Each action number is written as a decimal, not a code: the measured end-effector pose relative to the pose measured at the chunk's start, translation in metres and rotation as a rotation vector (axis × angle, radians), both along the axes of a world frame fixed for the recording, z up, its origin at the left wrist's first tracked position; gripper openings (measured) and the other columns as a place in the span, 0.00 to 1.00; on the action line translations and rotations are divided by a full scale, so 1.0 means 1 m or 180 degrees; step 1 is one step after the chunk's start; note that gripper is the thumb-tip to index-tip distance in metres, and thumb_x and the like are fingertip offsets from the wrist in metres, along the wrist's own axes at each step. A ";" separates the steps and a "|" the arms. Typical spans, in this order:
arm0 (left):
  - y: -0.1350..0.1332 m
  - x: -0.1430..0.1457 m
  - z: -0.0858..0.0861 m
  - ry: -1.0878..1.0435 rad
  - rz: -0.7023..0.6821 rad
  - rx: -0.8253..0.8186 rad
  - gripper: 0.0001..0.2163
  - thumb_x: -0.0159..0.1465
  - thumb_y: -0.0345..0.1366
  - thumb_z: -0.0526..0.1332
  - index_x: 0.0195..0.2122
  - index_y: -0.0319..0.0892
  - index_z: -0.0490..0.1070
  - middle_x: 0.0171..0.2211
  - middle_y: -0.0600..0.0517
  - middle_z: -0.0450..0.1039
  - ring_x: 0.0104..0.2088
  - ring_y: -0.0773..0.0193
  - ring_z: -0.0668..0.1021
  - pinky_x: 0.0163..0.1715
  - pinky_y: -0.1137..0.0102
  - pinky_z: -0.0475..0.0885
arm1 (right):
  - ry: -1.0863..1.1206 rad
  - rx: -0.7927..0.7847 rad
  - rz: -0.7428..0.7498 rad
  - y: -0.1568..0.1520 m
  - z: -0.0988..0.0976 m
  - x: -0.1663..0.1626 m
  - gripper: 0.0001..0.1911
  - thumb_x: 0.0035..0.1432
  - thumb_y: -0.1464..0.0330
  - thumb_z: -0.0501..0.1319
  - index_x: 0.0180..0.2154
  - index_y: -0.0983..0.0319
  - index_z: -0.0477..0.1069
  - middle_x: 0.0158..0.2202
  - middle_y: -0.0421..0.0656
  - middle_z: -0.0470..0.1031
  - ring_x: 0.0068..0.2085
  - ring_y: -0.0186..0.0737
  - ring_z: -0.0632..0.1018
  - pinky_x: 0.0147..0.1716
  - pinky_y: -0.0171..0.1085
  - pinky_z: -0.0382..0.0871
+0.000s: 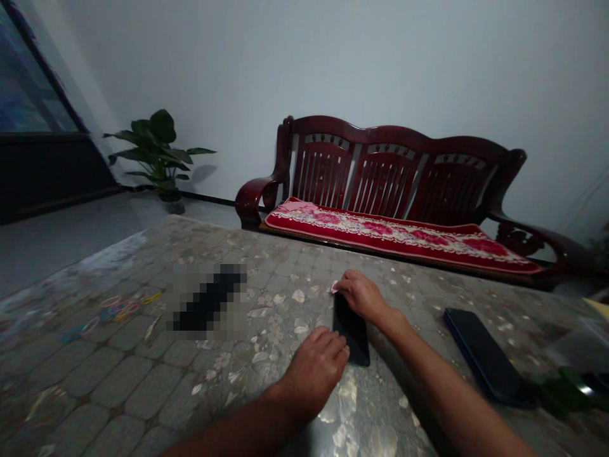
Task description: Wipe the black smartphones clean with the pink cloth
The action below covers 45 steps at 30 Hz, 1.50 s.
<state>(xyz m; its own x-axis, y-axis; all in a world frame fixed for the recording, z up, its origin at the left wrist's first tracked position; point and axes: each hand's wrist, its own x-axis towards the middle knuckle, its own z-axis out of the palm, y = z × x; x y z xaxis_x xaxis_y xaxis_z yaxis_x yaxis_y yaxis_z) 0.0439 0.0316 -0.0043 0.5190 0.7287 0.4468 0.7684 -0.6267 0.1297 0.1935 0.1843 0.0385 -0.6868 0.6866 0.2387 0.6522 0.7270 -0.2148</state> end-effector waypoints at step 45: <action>-0.001 -0.001 0.001 -0.0096 0.0064 0.0206 0.07 0.68 0.25 0.58 0.42 0.40 0.75 0.42 0.47 0.80 0.44 0.59 0.80 0.50 0.60 0.72 | 0.0549 -0.0215 -0.0281 -0.033 -0.011 0.045 0.14 0.65 0.76 0.56 0.40 0.59 0.81 0.36 0.44 0.74 0.40 0.39 0.74 0.41 0.34 0.64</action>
<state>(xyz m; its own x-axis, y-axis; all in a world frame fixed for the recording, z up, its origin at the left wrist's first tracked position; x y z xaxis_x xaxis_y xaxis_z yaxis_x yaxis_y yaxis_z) 0.0430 0.0310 -0.0030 0.4903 0.7078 0.5085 0.7772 -0.6192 0.1125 0.2390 0.1509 0.0276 -0.5761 0.7608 0.2989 0.6621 0.6488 -0.3751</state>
